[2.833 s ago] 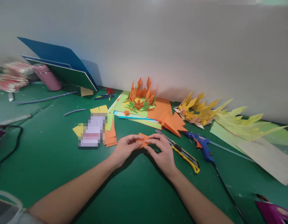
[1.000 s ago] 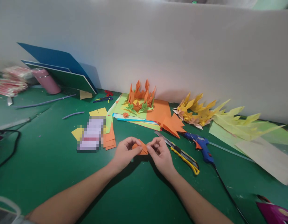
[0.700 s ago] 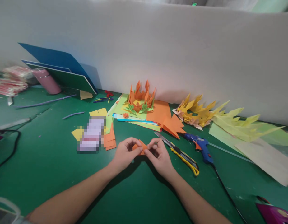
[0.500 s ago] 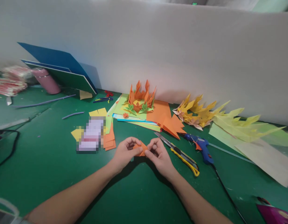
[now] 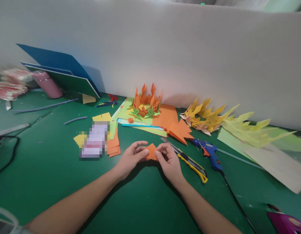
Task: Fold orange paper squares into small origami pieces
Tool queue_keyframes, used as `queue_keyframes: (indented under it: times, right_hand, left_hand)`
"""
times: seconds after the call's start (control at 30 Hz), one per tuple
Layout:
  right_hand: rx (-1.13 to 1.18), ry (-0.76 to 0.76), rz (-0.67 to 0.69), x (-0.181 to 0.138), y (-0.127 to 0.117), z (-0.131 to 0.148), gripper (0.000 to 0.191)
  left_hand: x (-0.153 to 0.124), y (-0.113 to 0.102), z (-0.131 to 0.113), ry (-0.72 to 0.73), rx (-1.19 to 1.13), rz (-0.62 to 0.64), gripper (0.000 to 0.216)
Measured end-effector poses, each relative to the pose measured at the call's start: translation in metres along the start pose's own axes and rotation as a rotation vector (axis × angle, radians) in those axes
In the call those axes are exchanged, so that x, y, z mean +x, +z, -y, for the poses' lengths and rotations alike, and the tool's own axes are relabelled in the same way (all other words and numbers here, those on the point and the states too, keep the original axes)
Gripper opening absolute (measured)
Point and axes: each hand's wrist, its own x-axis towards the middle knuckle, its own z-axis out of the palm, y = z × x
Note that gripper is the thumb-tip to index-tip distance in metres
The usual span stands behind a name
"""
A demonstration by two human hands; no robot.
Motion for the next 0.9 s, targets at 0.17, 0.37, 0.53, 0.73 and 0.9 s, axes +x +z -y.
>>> queue_keyframes:
  times: [0.17,0.37,0.53,0.73,0.9]
  right_hand:
    - [-0.088,-0.068,0.018,0.0009,-0.0002,0.0008,0.007]
    - [-0.175,-0.16,0.062,0.0027,-0.0007,0.001,0.012]
    - [-0.226,-0.191,0.107,0.0029,-0.0008,0.0025,0.013]
    - [-0.245,-0.163,0.118,0.0031,-0.0009,0.0017,0.012]
    - [-0.223,-0.144,0.11,0.0042,-0.0007,0.0014,0.012]
  left_hand:
    - [-0.0012,0.0015,-0.0007,-0.049,-0.109,-0.033,0.036]
    - [-0.0022,0.001,0.0,0.126,0.09,-0.082,0.022]
    - [0.0024,-0.0026,0.0014,0.132,0.189,-0.096,0.019]
    - [0.0048,-0.0068,0.0032,0.178,0.274,-0.093,0.02]
    - [0.003,-0.007,0.0028,0.188,0.271,-0.067,0.018]
